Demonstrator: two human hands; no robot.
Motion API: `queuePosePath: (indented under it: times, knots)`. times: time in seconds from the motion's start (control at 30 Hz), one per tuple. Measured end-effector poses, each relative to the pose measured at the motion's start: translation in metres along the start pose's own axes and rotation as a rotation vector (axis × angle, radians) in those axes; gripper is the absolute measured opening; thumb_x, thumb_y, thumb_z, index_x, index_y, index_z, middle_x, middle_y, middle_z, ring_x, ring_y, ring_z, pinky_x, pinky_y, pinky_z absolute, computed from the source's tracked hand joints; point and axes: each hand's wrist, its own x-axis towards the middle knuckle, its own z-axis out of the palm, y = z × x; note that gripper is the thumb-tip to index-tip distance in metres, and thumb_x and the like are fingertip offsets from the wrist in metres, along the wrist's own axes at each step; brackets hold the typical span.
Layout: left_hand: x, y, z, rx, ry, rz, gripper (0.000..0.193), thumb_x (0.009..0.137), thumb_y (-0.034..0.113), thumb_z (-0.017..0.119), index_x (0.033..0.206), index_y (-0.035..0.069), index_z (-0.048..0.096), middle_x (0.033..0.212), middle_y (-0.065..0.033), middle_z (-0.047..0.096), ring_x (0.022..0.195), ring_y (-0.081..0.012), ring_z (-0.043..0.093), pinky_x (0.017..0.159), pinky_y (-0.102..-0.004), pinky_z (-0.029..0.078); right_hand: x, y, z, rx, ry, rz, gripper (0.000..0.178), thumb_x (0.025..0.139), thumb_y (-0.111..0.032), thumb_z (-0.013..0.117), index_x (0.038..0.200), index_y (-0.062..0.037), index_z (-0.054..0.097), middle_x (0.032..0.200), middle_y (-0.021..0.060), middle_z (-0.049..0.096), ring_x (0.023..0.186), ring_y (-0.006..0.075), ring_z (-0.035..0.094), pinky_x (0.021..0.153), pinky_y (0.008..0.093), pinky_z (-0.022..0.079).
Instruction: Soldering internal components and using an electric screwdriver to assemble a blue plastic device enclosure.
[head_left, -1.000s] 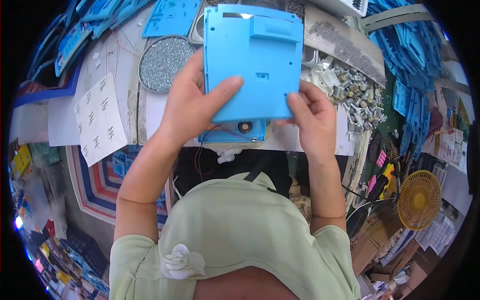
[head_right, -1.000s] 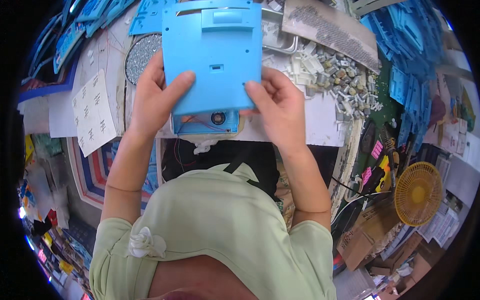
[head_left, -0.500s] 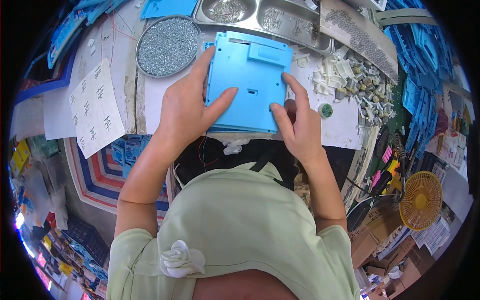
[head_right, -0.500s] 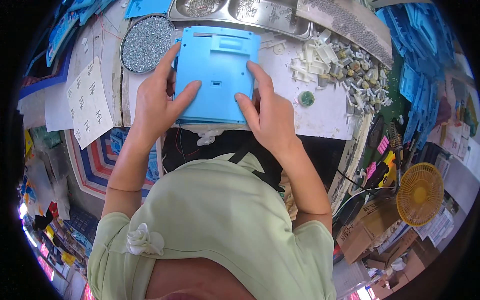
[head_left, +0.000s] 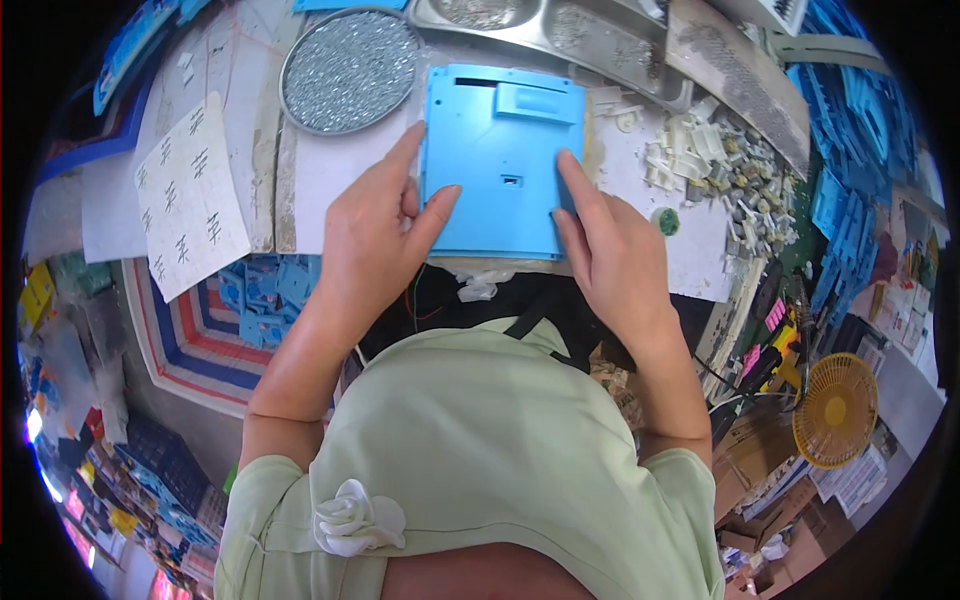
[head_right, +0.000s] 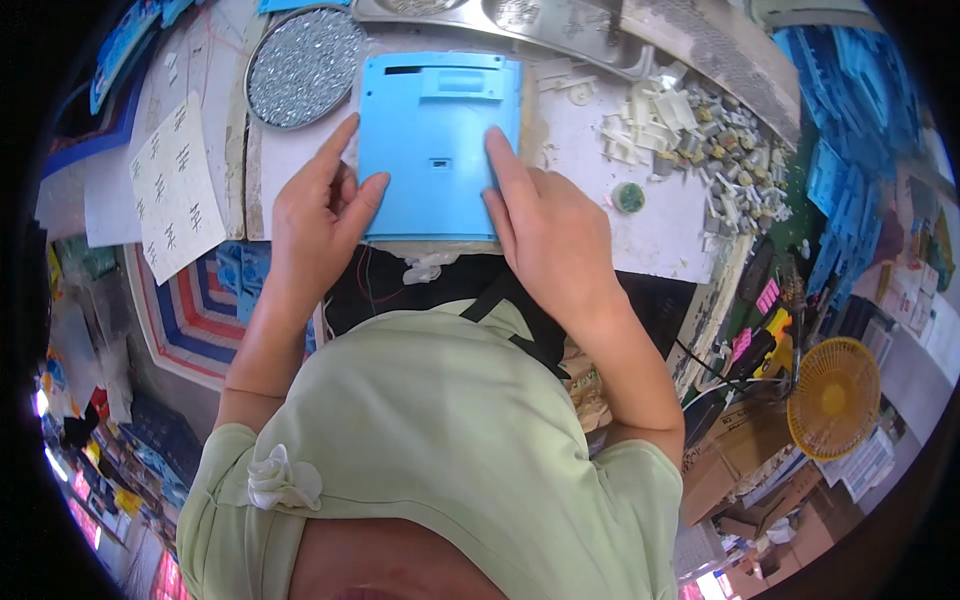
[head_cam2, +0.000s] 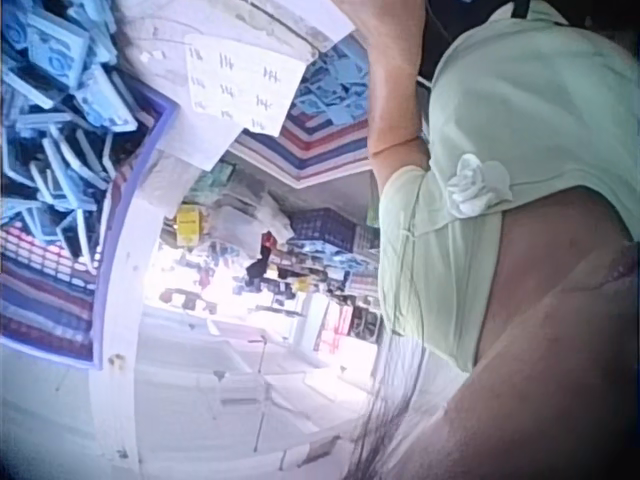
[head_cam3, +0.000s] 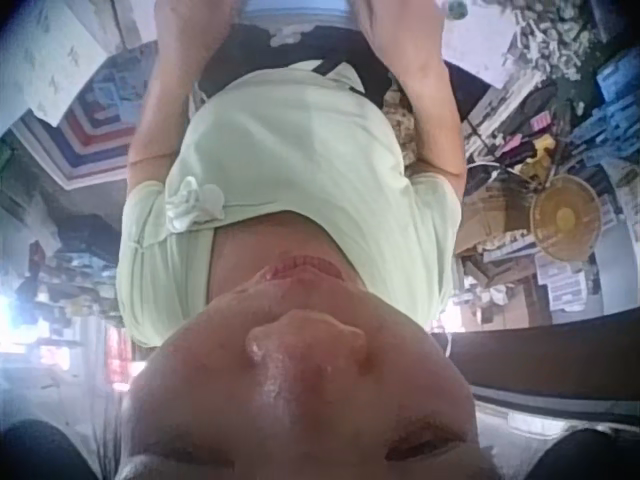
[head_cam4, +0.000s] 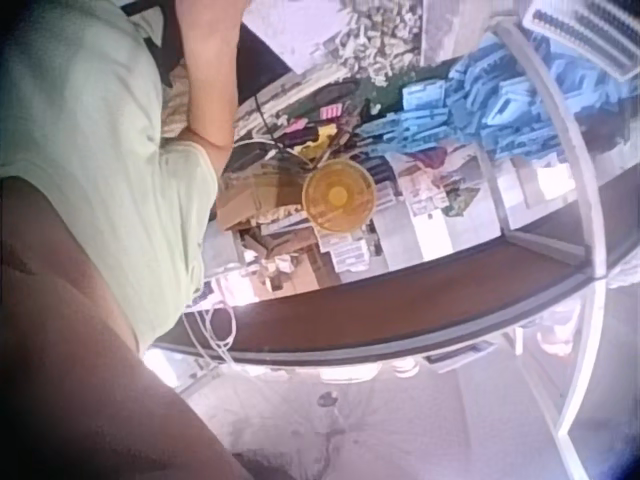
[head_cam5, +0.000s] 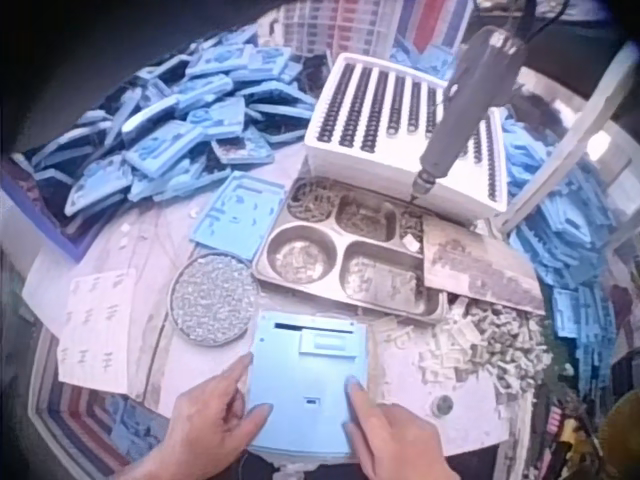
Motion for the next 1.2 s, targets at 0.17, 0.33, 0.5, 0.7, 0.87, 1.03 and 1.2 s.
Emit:
queuePosePath:
  times: [0.17,0.33,0.5,0.7,0.87,1.03,1.2]
  knots:
    - [-0.005,-0.017,0.003,-0.110,0.003,0.024,0.052,0.088,0.014,0.078,0.132,-0.006,0.062,0.070,-0.0067,0.052,0.061,-0.0191,0.051,0.059,-0.0334,0.046,-0.010,-0.009,-0.005,-0.122,-0.245,0.058,0.068,0.095,-0.013,0.066,0.157,-0.0080,0.039,0.065,0.0141,0.064,0.057,0.0334,0.064,0.057,0.0448,0.052]
    - [-0.001,-0.014,-0.008,-0.139,-0.059,0.016,0.050,0.088,0.016,0.078,0.131,-0.005,0.063,0.071,-0.0065,0.053,0.062,-0.0186,0.052,0.060,-0.0328,0.046,0.011,-0.012,-0.031,-0.288,-0.376,-0.049,0.065,0.091,-0.020,0.070,0.150,-0.0032,0.048,0.057,0.0123,0.062,0.050,0.0328,0.063,0.052,0.0451,0.051]
    - [0.036,-0.042,-0.040,0.037,0.168,0.165,0.029,0.087,0.012,0.078,0.114,0.006,0.073,0.078,-0.0030,0.059,0.068,-0.0132,0.055,0.064,-0.0281,0.046,0.050,-0.027,-0.053,-0.431,-0.565,-0.182,0.048,0.088,-0.023,0.072,0.127,0.0014,0.062,0.060,0.0129,0.064,0.055,0.0339,0.066,0.054,0.0446,0.052]
    - [0.067,-0.080,-0.064,0.576,0.261,0.242,0.013,0.081,0.021,0.078,0.090,0.012,0.076,0.086,-0.0043,0.068,0.093,-0.0242,0.063,0.085,-0.0440,0.045,0.166,-0.037,-0.020,-0.206,-0.248,-0.484,0.020,0.086,-0.023,0.072,0.094,-0.0042,0.069,0.080,0.0141,0.070,0.084,0.0339,0.069,0.073,0.0456,0.057]
    - [0.077,-0.091,-0.063,0.420,0.225,0.213,0.011,0.084,0.021,0.075,0.087,0.010,0.075,0.084,-0.0037,0.068,0.088,-0.0261,0.063,0.081,-0.0431,0.045,0.233,-0.048,0.070,-0.300,-0.202,-0.642,0.014,0.084,-0.016,0.065,0.089,-0.0060,0.073,0.092,0.0120,0.072,0.099,0.0310,0.063,0.086,0.0458,0.050]
    - [0.084,-0.087,-0.068,0.406,0.246,0.290,0.014,0.087,0.015,0.072,0.085,0.002,0.069,0.082,-0.0097,0.067,0.080,-0.0310,0.063,0.072,-0.0422,0.047,0.251,-0.050,0.074,-0.343,-0.254,-0.600,0.017,0.083,-0.016,0.062,0.080,-0.0056,0.074,0.090,0.0119,0.074,0.101,0.0295,0.065,0.086,0.0463,0.050]
    - [0.080,-0.052,-0.035,0.173,0.135,0.415,0.015,0.091,0.015,0.067,0.087,0.000,0.064,0.082,-0.0133,0.064,0.079,-0.0363,0.060,0.072,-0.0464,0.046,0.234,-0.040,0.037,-0.228,-0.138,-0.501,0.022,0.093,-0.018,0.061,0.104,-0.0021,0.071,0.099,0.0108,0.074,0.105,0.0291,0.065,0.089,0.0475,0.051]
